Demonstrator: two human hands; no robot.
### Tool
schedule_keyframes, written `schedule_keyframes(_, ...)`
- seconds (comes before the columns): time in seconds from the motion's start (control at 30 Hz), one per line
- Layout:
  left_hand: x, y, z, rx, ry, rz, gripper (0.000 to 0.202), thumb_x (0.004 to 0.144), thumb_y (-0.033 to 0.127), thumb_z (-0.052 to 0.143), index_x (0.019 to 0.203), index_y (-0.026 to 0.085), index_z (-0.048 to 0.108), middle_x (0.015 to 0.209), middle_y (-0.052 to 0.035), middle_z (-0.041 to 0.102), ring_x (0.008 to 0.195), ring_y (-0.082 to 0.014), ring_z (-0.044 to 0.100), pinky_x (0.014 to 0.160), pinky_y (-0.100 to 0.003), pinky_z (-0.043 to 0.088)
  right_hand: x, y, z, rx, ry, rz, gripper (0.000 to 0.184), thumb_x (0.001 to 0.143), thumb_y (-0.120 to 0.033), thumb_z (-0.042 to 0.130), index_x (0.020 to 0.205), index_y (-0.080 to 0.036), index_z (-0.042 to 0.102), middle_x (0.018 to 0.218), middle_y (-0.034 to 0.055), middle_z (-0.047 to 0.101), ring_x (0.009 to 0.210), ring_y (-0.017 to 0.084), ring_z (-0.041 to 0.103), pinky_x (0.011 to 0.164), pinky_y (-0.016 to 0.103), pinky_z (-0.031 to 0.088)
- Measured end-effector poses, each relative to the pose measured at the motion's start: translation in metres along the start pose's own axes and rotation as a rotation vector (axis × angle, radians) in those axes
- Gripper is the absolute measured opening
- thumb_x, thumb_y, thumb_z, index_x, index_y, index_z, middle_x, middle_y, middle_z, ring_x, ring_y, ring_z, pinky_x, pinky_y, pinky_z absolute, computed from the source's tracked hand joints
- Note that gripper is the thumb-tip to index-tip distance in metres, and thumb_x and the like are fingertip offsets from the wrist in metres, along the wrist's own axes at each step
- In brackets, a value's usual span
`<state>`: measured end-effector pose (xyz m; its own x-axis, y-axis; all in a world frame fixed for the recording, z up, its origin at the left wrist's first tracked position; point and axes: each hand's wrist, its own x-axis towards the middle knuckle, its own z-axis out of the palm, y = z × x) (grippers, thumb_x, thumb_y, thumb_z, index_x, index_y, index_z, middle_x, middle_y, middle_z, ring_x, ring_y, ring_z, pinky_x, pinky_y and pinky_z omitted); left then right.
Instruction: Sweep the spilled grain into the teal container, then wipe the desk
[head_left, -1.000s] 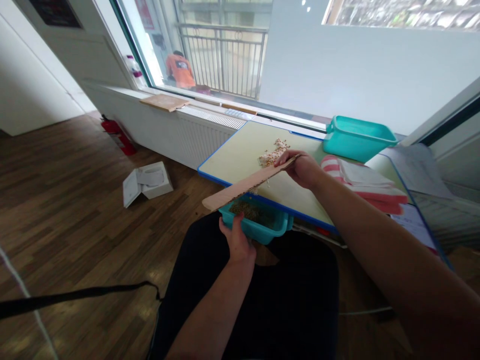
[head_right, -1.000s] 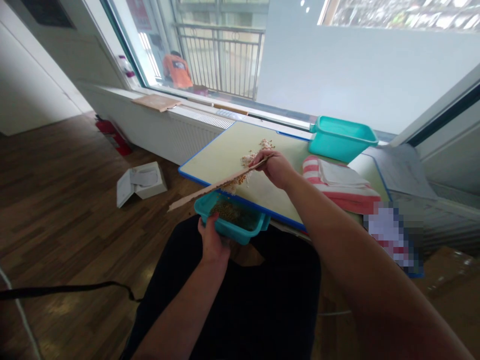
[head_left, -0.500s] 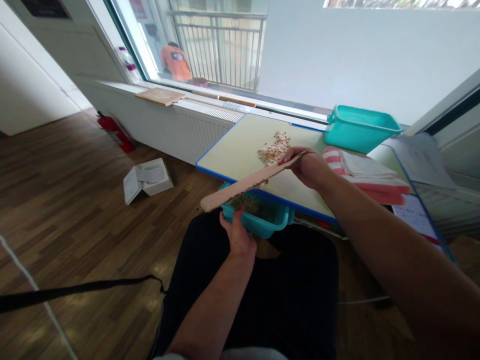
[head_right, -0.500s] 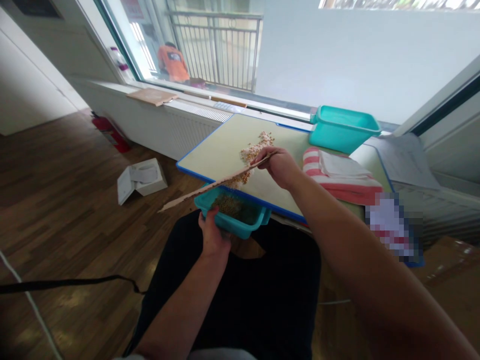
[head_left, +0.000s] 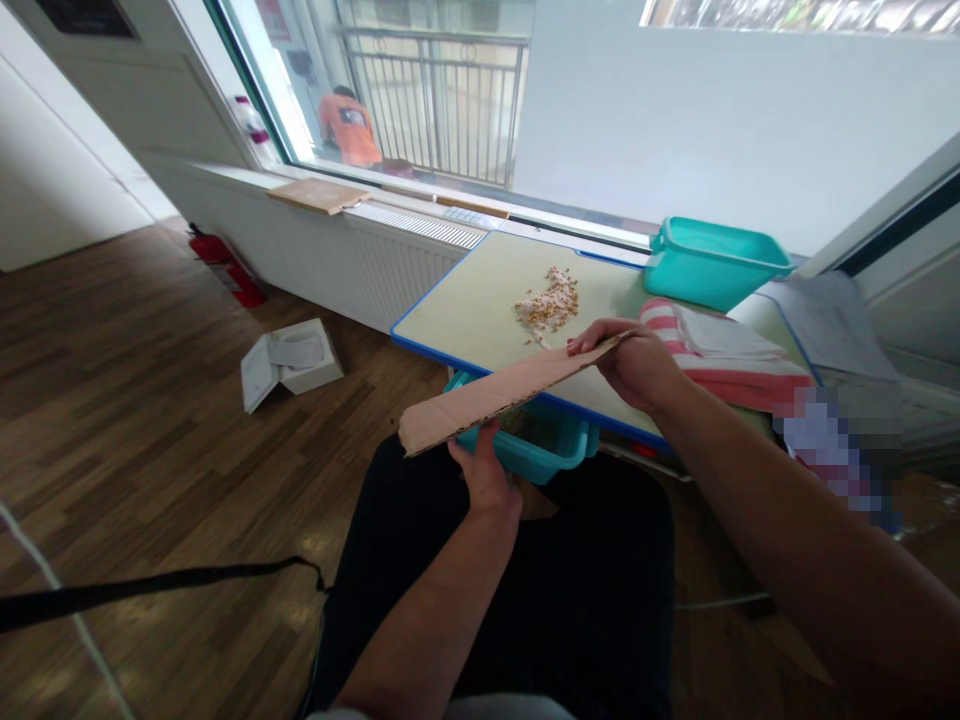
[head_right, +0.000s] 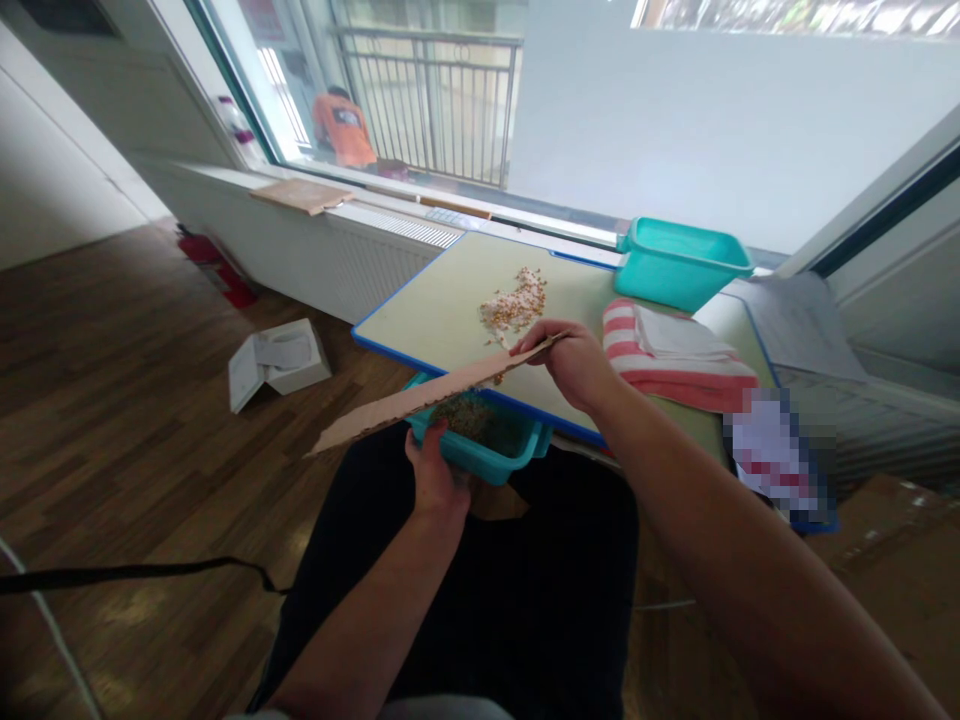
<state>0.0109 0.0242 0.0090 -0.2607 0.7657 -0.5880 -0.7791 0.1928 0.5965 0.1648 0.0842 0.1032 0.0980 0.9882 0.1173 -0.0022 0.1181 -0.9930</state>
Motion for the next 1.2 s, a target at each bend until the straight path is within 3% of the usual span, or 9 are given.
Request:
schedule_keyframes(0.17, -0.002, -0.006, 0.0, 0.002, 0.046, 0.007, 0.079, 0.07, 0.021, 0.072, 0.136, 0.036, 0.03, 0.122, -0.0046, 0.059, 0.102, -0.0212, 0.063, 0.075, -0.034, 0.055, -0.012, -0.002, 0.001, -0.017, 0.038, 0.018, 0.012, 0.048, -0.014, 0.054, 0.05, -0.021, 0.064, 0.06, 0.0015, 0.066, 0.066, 0.015, 0.059, 0.064, 0.029, 0.044)
schedule_keyframes(0.5, -0.003, -0.007, 0.0, 0.023, 0.032, -0.013, 0.08, 0.072, 0.022, 0.072, 0.137, 0.036, 0.029, 0.123, -0.0049, 0.059, 0.103, -0.0209, 0.063, 0.075, -0.034, 0.055, -0.027, 0.002, 0.005, 0.106, 0.103, -0.039, 0.008, 0.052, -0.014, 0.064, 0.054, -0.021, 0.067, 0.061, 0.0016, 0.067, 0.068, 0.015, 0.061, 0.066, 0.03, 0.046)
schedule_keyframes(0.67, 0.0, -0.007, -0.001, 0.029, 0.026, -0.024, 0.082, 0.072, 0.025, 0.072, 0.14, 0.035, 0.028, 0.124, -0.0064, 0.059, 0.098, -0.0216, 0.064, 0.073, -0.035, 0.055, -0.017, 0.005, 0.004, 0.225, 0.23, -0.064, 0.022, 0.048, -0.003, 0.064, 0.059, -0.022, 0.065, 0.066, -0.0029, 0.066, 0.071, 0.013, 0.061, 0.078, 0.031, 0.051)
schedule_keyframes(0.83, 0.001, -0.006, -0.003, 0.028, 0.006, -0.02, 0.077, 0.074, 0.025, 0.071, 0.139, 0.035, 0.03, 0.125, -0.006, 0.058, 0.098, -0.0207, 0.064, 0.076, -0.035, 0.056, -0.016, -0.006, -0.011, 0.399, 0.35, -0.214, 0.028, 0.049, -0.001, 0.063, 0.063, -0.025, 0.064, 0.074, -0.0063, 0.067, 0.088, 0.015, 0.064, 0.096, 0.033, 0.049)
schedule_keyframes(1.07, 0.006, -0.005, -0.005, 0.043, -0.01, -0.05, 0.07, 0.075, 0.025, 0.071, 0.135, 0.035, 0.036, 0.119, -0.0043, 0.061, 0.096, -0.0183, 0.065, 0.082, -0.034, 0.055, -0.037, -0.036, -0.033, 0.098, 0.581, -0.429, 0.018, 0.071, -0.019, 0.07, 0.084, -0.03, 0.069, 0.098, -0.0025, 0.07, 0.099, 0.019, 0.066, 0.094, 0.043, 0.053)
schedule_keyframes(1.2, 0.008, -0.001, -0.005, 0.032, -0.047, -0.061, 0.067, 0.077, 0.024, 0.069, 0.135, 0.036, 0.038, 0.117, -0.0037, 0.062, 0.094, -0.018, 0.065, 0.084, -0.035, 0.054, -0.008, -0.05, -0.042, -0.004, 0.58, -0.466, 0.017, 0.069, -0.023, 0.075, 0.084, -0.027, 0.068, 0.098, 0.0002, 0.07, 0.099, 0.02, 0.065, 0.093, 0.043, 0.053)
